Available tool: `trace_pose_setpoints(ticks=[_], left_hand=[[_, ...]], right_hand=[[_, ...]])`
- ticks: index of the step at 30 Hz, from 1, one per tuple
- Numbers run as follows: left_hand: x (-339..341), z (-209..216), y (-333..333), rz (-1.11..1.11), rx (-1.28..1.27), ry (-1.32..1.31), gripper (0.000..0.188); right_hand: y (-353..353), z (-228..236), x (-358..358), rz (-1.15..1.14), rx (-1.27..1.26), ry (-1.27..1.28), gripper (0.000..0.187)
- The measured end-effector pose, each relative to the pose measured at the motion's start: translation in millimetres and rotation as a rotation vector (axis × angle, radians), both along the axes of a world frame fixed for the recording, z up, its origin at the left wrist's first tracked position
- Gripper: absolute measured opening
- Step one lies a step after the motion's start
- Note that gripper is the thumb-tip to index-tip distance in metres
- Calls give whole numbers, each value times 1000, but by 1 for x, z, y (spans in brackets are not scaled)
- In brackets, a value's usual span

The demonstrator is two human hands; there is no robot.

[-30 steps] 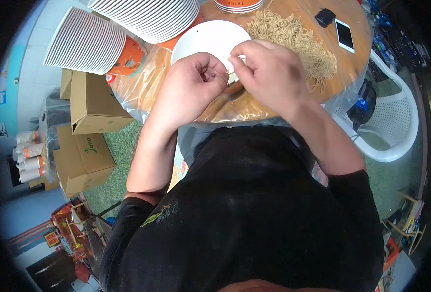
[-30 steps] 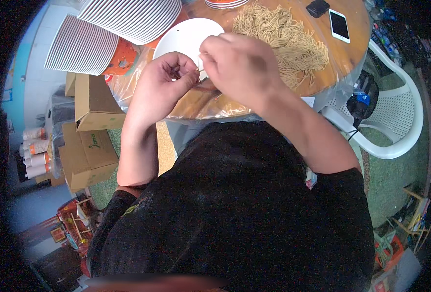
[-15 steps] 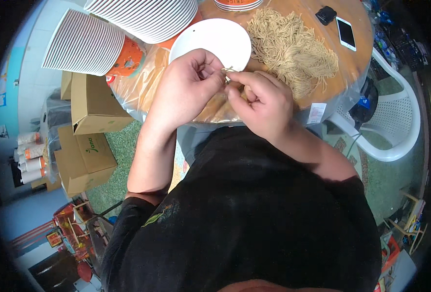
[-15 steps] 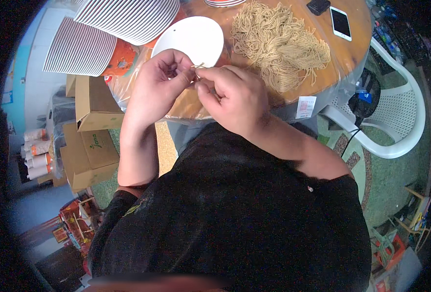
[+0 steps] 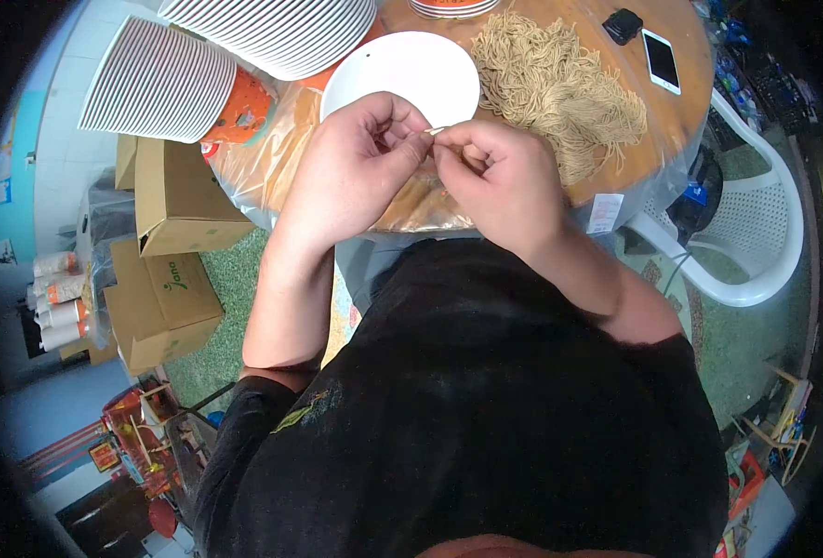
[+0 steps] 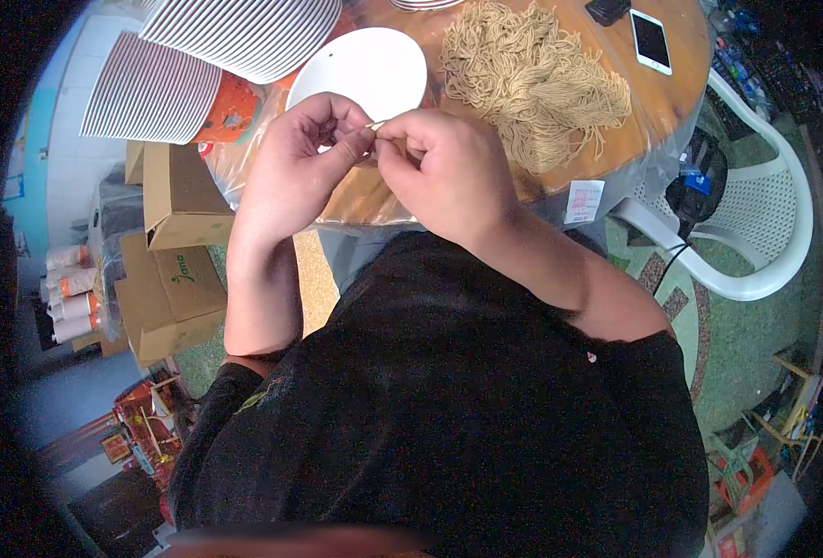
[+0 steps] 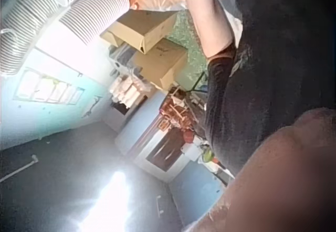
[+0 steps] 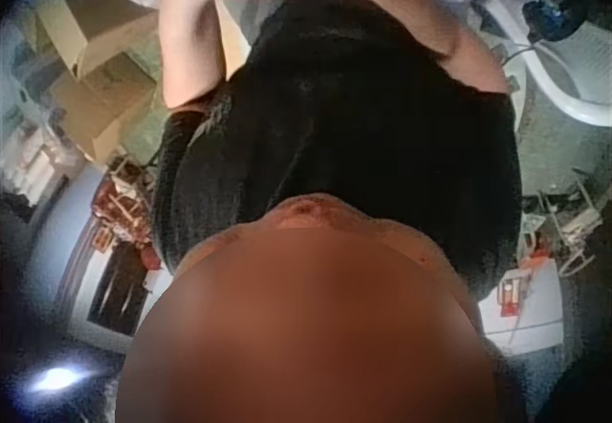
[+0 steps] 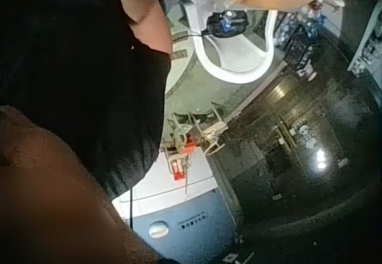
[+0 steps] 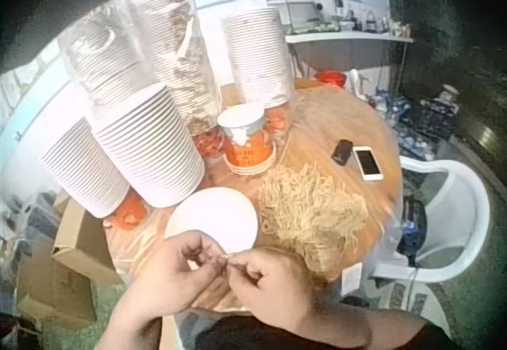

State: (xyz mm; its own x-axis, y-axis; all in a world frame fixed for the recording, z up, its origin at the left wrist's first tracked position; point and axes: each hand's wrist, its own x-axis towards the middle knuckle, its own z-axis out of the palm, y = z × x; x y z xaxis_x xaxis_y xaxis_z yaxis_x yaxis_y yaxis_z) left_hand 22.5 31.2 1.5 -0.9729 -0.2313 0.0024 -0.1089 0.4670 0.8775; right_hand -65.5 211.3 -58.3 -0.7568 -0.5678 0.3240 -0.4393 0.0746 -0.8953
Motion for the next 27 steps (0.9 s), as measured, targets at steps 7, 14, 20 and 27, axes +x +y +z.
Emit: trace_pose_setpoints(ticks=[7, 14, 20, 27], left_hand=[[1, -7, -1, -3, -30, 45, 14], [9, -26, 0, 12, -114, 335, 19], [13, -25, 7, -56, -488, 437, 20], [12, -33, 8, 21, -504, 484, 10]], right_hand=[[-2, -7, -6, 115, -82, -328, 8], [-1, -10, -11, 268, -218, -462, 8], [0, -13, -12, 330, -286, -497, 7], [0, -15, -17, 299, -302, -418, 14]])
